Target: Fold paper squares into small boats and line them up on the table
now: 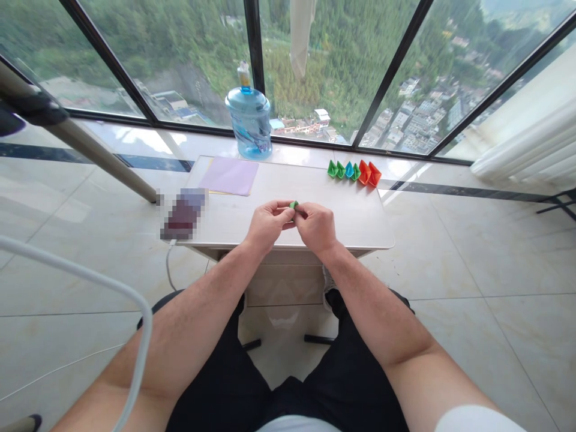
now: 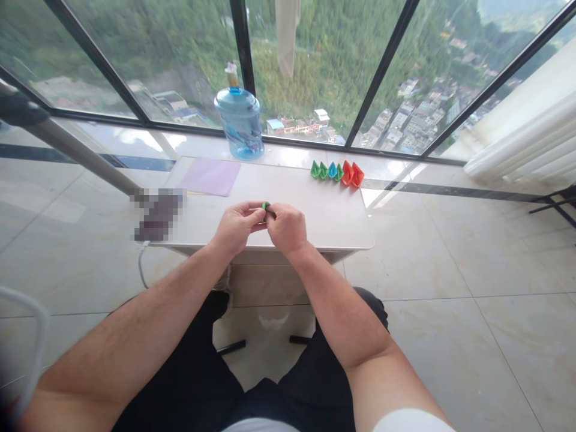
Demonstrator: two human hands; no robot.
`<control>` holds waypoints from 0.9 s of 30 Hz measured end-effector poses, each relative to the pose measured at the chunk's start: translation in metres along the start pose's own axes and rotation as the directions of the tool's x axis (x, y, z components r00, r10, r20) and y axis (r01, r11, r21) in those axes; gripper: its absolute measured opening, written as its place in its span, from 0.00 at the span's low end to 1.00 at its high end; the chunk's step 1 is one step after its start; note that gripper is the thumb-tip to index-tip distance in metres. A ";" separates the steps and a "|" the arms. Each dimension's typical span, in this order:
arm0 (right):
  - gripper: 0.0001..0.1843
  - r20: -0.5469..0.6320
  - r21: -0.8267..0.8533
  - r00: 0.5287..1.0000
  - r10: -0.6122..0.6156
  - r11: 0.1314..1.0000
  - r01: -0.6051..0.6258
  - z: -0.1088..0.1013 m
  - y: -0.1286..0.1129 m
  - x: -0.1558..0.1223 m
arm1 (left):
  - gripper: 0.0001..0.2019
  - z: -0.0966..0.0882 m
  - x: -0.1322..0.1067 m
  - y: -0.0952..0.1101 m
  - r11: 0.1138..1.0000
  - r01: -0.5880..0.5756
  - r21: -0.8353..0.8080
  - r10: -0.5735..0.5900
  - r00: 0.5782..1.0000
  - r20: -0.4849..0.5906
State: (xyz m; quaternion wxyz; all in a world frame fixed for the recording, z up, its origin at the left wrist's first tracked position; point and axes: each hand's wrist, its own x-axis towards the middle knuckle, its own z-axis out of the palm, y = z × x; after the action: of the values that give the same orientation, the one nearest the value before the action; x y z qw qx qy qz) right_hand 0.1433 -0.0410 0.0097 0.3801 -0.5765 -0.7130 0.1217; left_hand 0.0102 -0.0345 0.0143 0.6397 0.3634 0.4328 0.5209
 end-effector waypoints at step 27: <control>0.10 -0.017 -0.166 0.999 0.042 0.985 -0.045 -0.001 -0.005 0.001 | 0.15 -0.005 0.011 -0.002 0.997 -0.002 -0.076 -0.001 0.999 -0.035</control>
State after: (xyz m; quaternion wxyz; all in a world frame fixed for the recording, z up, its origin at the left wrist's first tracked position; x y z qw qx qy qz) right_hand 0.1404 -0.0421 0.0142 0.3327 -0.6224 -0.7054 0.0661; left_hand 0.0069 -0.0243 0.0085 0.6452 0.3298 0.4237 0.5435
